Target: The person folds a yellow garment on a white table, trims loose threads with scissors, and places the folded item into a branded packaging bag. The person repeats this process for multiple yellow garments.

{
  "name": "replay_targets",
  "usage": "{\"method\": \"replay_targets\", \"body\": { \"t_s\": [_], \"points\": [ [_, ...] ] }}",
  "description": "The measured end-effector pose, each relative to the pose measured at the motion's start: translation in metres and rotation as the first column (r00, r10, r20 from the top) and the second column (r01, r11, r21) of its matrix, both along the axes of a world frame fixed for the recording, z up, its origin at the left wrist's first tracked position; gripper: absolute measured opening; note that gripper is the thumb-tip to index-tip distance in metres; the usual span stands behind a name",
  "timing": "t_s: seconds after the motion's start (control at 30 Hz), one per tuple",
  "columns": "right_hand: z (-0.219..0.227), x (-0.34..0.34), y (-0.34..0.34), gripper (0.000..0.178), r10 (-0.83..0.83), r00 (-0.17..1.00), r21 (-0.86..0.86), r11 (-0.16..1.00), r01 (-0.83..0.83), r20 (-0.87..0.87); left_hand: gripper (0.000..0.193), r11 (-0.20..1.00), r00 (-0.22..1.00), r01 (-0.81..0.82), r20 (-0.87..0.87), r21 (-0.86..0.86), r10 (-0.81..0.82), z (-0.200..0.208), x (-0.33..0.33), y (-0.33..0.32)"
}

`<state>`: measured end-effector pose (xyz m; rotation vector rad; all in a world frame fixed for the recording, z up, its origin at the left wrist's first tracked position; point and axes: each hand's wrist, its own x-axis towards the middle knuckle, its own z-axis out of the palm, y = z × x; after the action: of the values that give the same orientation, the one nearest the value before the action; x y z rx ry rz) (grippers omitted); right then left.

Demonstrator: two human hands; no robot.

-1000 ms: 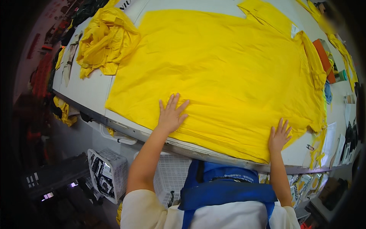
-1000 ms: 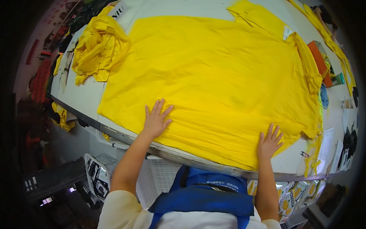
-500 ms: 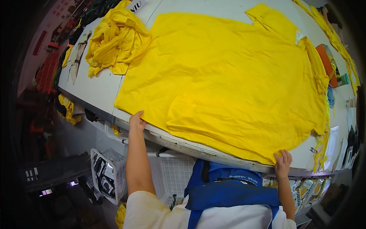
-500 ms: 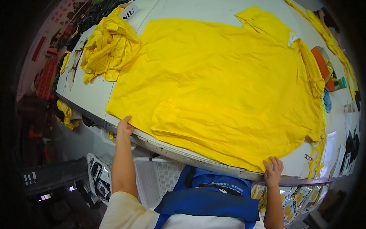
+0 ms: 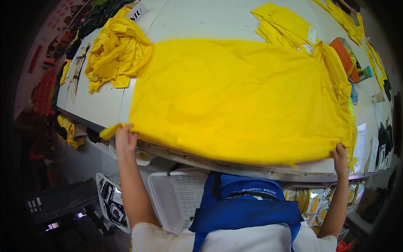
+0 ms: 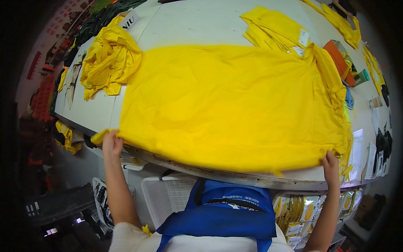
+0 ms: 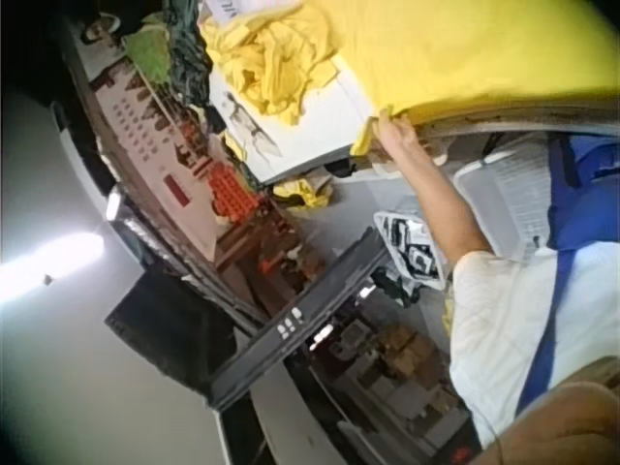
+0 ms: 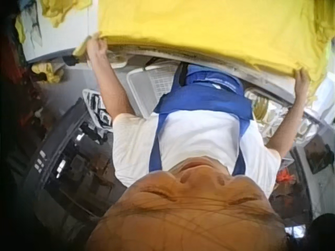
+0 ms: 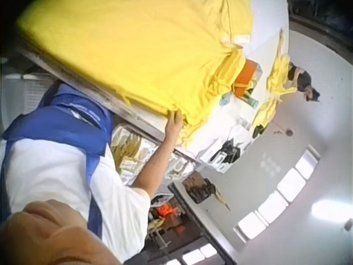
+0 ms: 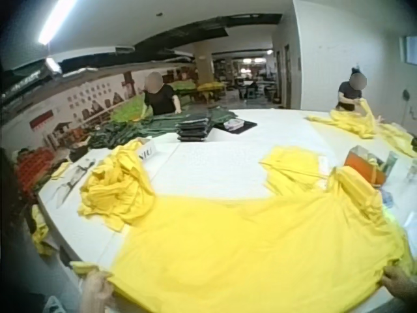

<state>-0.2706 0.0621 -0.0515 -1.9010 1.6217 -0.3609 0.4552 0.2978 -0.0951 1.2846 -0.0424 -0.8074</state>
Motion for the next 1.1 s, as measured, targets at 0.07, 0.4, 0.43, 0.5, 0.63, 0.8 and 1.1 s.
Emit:
{"method": "replay_targets", "body": {
  "t_s": [0.07, 0.4, 0.43, 0.5, 0.63, 0.8, 1.1],
  "points": [
    [-0.010, 0.028, -0.046, 0.015, 0.016, 1.000, -0.149, 0.989, -0.018, -0.015, 0.041, 0.991, 0.999, -0.017, -0.025, 0.133, 0.020, -0.010, 0.023, -0.050],
    [-0.123, 0.085, -0.167, 0.032, -0.027, 0.955, -0.321, 0.944, -0.073, -0.295, 0.051, 0.635, -0.373, 0.186, 0.652, 0.750, -0.660, -0.022, -0.237, -0.198],
    [-0.125, 0.088, -0.169, 0.031, -0.002, 0.957, -0.336, 0.936, -0.100, -0.290, 0.052, 0.593, -0.429, 0.169, 0.601, 0.787, -0.674, -0.032, -0.254, -0.200],
    [-0.111, 0.094, -0.163, 0.031, 0.017, 0.946, -0.354, 0.925, -0.137, -0.322, 0.053, 0.529, -0.476, 0.137, 0.524, 0.837, -0.706, -0.056, -0.269, -0.202],
    [-0.079, 0.034, -0.119, 0.034, -0.132, 0.941, -0.552, 0.831, -0.067, -0.313, 0.054, 0.477, -0.447, 0.173, 0.501, 0.861, -0.741, -0.061, -0.286, -0.210],
    [-0.100, -0.050, -0.073, 0.030, -0.208, 0.891, -0.503, 0.864, -0.026, -0.404, 0.042, 0.259, -0.574, 0.707, 0.747, 0.659, -0.335, -0.031, -0.379, -0.246],
    [-0.113, -0.057, -0.099, 0.015, -0.180, 0.965, -0.440, 0.894, 0.079, -0.192, 0.005, 0.116, -0.659, 0.746, 0.752, 0.656, -0.013, -0.018, -0.375, -0.246]
  ]
}}
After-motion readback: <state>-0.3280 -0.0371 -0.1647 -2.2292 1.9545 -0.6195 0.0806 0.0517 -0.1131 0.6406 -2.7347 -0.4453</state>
